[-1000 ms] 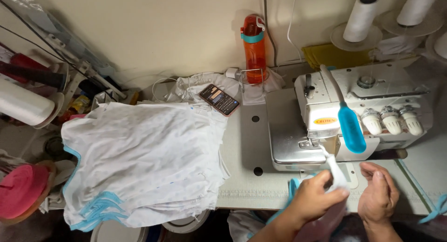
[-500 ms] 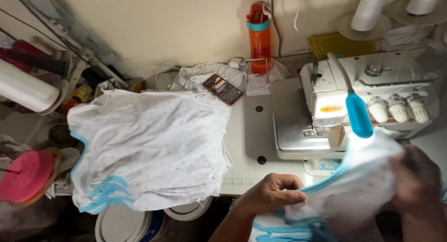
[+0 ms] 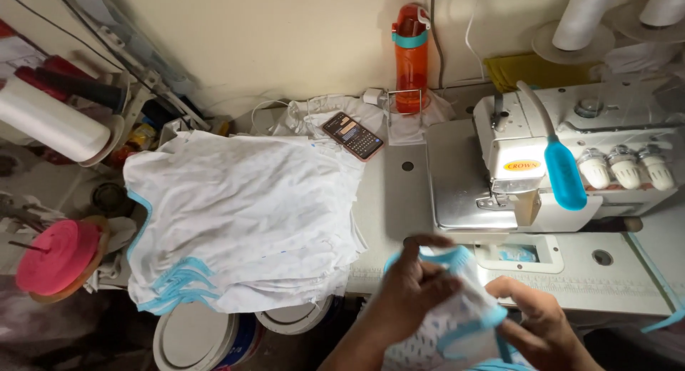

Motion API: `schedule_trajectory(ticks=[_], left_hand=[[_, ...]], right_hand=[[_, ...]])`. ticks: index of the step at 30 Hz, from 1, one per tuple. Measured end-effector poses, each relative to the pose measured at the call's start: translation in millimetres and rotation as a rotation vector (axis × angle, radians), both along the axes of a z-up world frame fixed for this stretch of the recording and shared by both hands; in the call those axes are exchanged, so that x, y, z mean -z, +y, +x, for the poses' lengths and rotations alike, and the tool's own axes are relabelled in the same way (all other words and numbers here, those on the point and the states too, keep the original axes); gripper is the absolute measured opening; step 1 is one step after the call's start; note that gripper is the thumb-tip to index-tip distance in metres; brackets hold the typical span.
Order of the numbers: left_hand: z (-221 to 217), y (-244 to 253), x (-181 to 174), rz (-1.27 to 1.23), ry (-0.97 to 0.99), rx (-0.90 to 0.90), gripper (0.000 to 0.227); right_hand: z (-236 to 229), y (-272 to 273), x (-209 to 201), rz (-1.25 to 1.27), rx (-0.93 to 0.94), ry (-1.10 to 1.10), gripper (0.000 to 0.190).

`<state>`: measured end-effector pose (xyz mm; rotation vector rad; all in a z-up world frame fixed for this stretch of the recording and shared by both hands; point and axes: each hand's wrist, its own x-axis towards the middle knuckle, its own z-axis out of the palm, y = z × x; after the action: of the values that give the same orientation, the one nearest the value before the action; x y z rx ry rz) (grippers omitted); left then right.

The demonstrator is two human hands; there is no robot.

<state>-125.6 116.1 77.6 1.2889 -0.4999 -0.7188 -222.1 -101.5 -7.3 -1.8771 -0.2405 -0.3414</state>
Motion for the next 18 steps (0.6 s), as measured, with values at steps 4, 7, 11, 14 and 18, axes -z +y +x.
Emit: schedule_trajectory(ticks=[4, 7, 11, 14, 18], left_hand=[[44, -26, -18, -0.083, 0.047, -0.359, 0.064], [85, -53, -23, 0.104, -0.281, -0.373, 0.059], [108, -78, 32, 0.764, -1.435, -0.686, 0.065], [77, -77, 20, 0.297, -1.716, -0.701, 0.009], [69, -72, 52, 0.226, -1.535, -0.181, 0.032]], right_hand=[[22, -10, 31, 0.265, 0.358, 0.348, 0.015], [43, -12, 37, 0.41, 0.51, 0.311, 0.021], [58, -22, 38, 0.63, 0.604, 0.348, 0.033], [58, -34, 42, 0.454, 0.641, 0.425, 0.035], [56, -47, 47, 0.352, 0.585, 0.327, 0.023]])
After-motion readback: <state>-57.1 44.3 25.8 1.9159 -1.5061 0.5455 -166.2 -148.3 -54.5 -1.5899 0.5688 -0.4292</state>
